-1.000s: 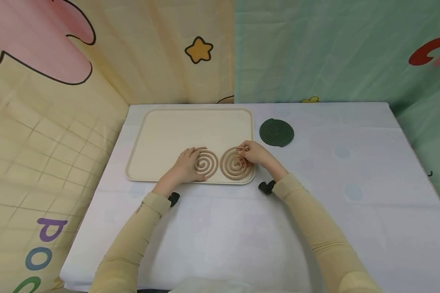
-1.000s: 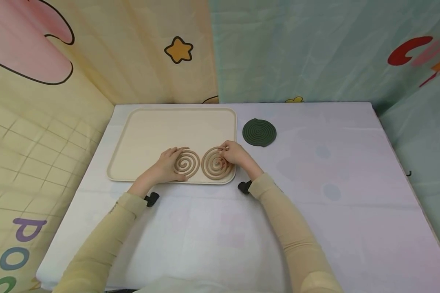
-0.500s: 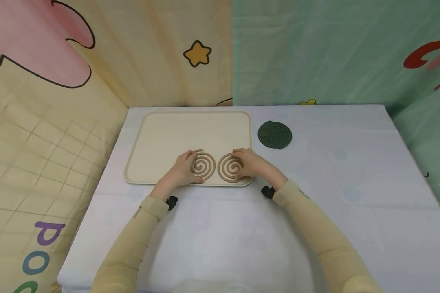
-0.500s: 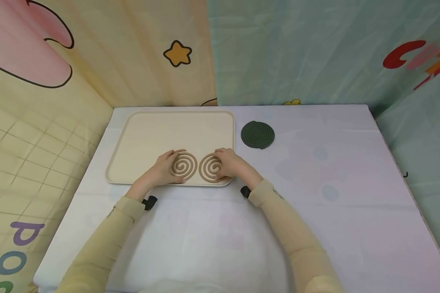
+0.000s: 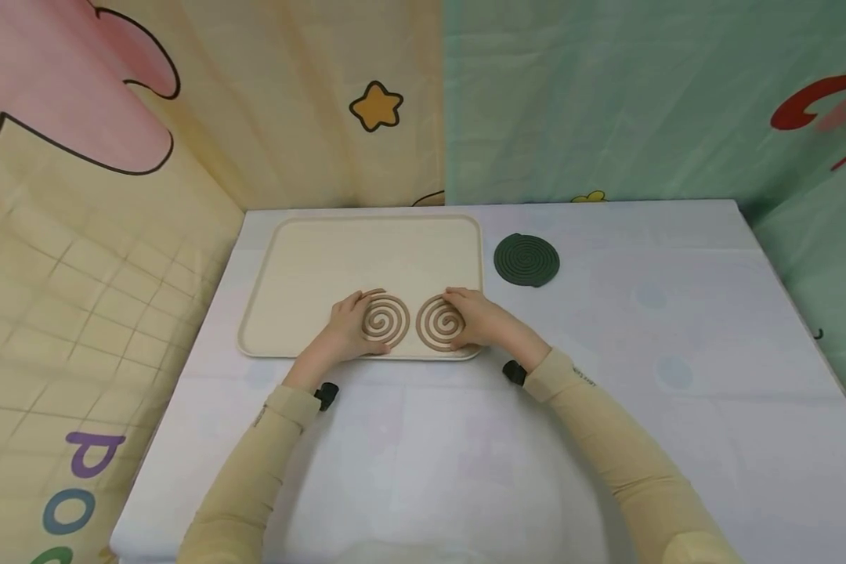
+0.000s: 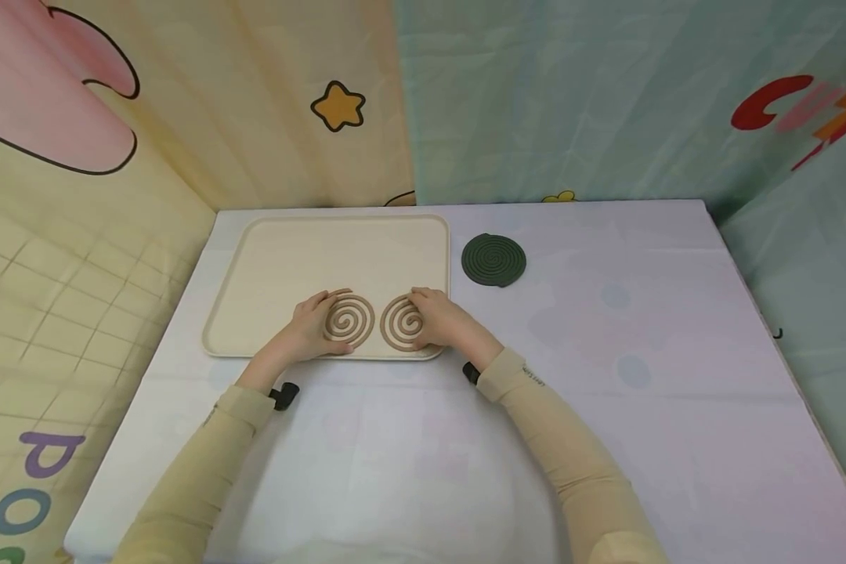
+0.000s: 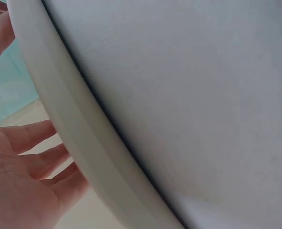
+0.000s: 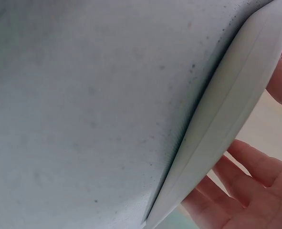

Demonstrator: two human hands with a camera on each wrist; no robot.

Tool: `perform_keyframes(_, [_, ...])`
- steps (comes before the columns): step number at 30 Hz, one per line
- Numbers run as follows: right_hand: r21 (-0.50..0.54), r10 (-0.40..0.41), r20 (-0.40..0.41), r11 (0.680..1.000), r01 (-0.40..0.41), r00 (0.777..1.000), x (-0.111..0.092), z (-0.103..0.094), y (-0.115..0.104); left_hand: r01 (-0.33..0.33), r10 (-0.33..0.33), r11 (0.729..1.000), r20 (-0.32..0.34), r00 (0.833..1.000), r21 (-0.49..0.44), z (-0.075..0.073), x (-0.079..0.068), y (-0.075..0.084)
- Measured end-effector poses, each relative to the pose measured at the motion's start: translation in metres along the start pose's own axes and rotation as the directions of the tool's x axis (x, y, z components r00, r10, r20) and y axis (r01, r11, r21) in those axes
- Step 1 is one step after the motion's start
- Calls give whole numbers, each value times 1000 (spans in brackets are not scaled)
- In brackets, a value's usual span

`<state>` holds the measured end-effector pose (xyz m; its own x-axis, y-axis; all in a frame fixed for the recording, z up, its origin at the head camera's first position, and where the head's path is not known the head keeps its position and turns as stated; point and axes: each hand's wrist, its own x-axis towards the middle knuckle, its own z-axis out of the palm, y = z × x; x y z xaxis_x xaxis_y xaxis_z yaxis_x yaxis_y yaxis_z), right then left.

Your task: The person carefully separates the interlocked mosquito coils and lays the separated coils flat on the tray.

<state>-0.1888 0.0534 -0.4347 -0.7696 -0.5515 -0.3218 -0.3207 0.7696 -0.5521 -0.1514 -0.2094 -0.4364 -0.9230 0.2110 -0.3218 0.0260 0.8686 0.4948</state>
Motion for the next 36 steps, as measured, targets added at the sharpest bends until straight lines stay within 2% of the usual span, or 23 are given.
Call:
perform_keyframes(6, [41, -11, -12, 999, 12, 1000, 2, -2, 3, 6, -6, 1000, 0, 1000, -3, -3, -2, -3])
perform_keyframes(10, [155, 23, -117, 988, -5, 993, -2, -19, 11, -10, 10, 1000, 1, 1000, -16, -14, 0, 3])
perform_keyframes(13, [249, 103, -225, 967, -45, 969, -7, -41, 24, -47, 45, 997, -40, 998, -60, -23, 7, 18])
perform_keyframes(17, [387, 263, -308, 913, -132, 914, -16, -70, 49, -77, 59, 985, -111, 992, -157, -24, 27, 53])
perform_keyframes(20, [476, 361, -315, 860, -183, 878, -24, -84, 67, -107, 73, 959, -137, 988, -262, -17, 45, 82])
perform_keyframes(22, [515, 404, -308, 832, -207, 861, -27, -89, 79, -135, 90, 934, -147, 985, -330, -11, 56, 99])
perform_keyframes(26, [558, 477, -285, 788, -260, 832, -30, -92, 99, -165, 114, 892, -142, 983, -421, 6, 80, 128])
perform_keyframes(30, [555, 536, -264, 764, -328, 802, -30, -89, 115, -137, 102, 870, -98, 990, -474, 24, 103, 148])
perform_keyframes(32, [546, 553, -235, 755, -362, 799, -29, -87, 120, -118, 93, 863, -75, 993, -490, 32, 113, 154])
perform_keyframes(36, [482, 550, -176, 771, -416, 816, -25, -86, 126, -86, 84, 860, -25, 996, -503, 43, 127, 166])
